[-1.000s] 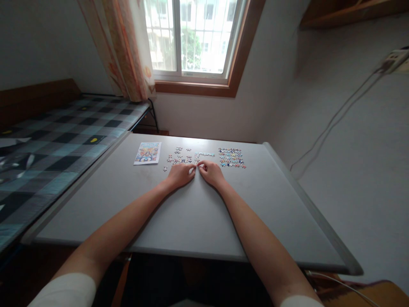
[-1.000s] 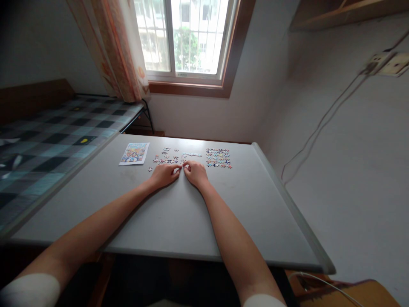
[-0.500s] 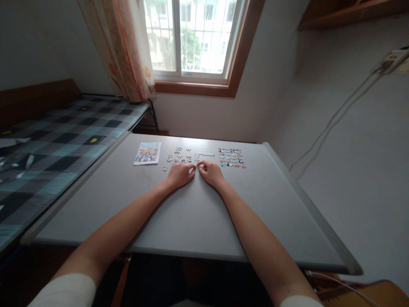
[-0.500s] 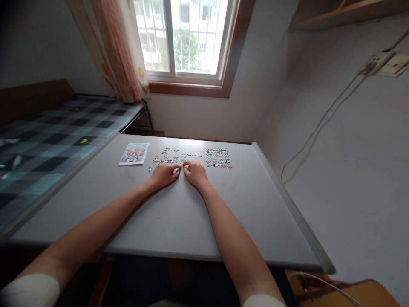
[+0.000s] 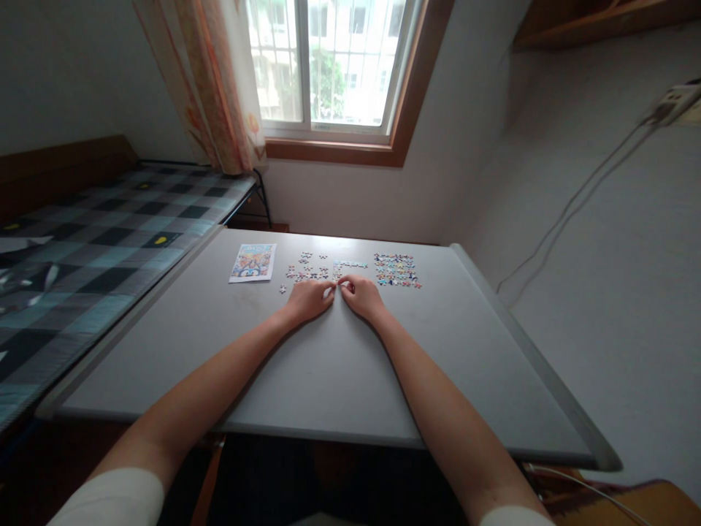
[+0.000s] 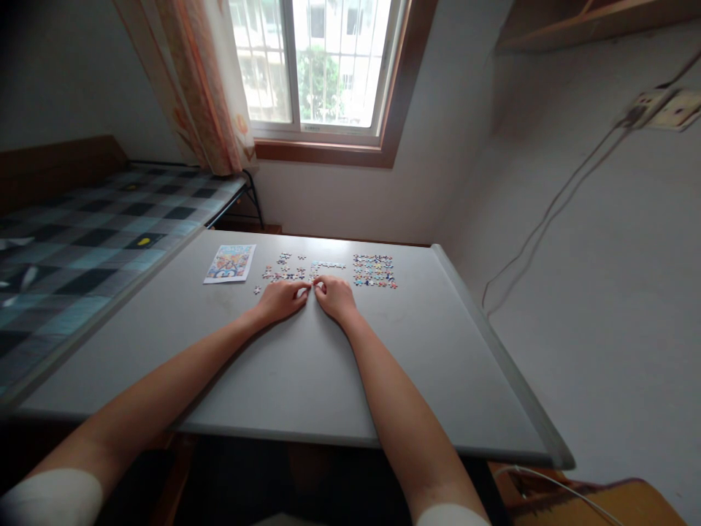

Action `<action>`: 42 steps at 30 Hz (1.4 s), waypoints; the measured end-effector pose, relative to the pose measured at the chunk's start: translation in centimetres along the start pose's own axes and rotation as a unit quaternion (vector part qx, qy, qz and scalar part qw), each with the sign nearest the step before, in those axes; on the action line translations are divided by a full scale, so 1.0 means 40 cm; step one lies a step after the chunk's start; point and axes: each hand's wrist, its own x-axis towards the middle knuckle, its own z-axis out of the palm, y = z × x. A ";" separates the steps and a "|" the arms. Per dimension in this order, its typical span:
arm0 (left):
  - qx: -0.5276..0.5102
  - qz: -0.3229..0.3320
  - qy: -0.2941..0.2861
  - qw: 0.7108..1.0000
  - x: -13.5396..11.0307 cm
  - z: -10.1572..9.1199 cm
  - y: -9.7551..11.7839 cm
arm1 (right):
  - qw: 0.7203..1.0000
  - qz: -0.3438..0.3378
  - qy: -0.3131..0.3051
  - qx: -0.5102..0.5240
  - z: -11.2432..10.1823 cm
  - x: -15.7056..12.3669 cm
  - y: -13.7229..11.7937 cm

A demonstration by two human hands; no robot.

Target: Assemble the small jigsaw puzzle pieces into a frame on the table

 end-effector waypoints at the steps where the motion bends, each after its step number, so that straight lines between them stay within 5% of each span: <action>1: 0.000 -0.001 -0.002 1.000 0.000 0.000 0.000 | 1.000 0.000 -0.001 0.000 0.000 0.000 0.000; 42: -0.001 0.005 0.008 1.000 0.002 0.006 -0.005 | 1.000 0.001 0.001 -0.003 -0.001 0.000 -0.002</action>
